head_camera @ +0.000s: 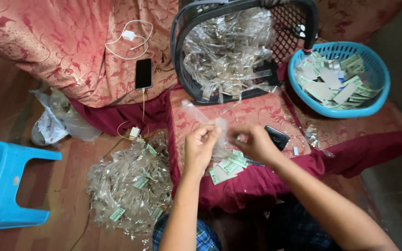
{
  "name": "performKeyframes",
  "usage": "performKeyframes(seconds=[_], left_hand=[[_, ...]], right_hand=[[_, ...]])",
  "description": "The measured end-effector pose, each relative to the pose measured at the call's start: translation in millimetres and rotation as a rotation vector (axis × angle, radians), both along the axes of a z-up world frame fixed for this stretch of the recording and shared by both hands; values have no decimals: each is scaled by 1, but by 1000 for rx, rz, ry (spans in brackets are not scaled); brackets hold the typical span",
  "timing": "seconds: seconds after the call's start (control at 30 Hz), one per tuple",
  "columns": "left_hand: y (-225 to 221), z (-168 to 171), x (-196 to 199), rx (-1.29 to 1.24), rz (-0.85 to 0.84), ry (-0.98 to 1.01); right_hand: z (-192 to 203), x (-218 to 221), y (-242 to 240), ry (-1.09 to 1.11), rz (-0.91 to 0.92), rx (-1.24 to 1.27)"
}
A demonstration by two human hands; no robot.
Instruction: Packing small items into plastic packets and stapling paper labels to them.
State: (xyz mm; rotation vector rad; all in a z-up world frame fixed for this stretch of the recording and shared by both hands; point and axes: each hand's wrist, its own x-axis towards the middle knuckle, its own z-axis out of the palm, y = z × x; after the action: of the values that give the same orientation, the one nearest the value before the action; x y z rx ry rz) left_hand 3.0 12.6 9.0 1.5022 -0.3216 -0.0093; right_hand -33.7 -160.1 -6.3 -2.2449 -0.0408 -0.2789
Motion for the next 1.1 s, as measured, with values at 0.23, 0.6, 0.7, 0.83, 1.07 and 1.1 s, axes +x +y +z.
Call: performKeyframes(seconds=[0.23,0.6,0.7,0.83,1.07,1.1], left_hand=[[-12,-18,-14,-75,-408,-3],[-35,-13,-29,-113,-602,62],[-31,-4,-28,-61,-293,177],[-32,-15,-22,-102,-51,197],[-40,-21,-27,-104,-19,133],[-41,-22,-27,-103,-31,120]], right_hand=[[41,-22,-13,112,-173,709],[19,-18,-20,66,-243,951],[6,-8,-31,-73,-328,875],[15,-19,-9,-52,-289,909],[-2,-19,15,-82,-230,904],[-11,-16,15,-61,-259,953]])
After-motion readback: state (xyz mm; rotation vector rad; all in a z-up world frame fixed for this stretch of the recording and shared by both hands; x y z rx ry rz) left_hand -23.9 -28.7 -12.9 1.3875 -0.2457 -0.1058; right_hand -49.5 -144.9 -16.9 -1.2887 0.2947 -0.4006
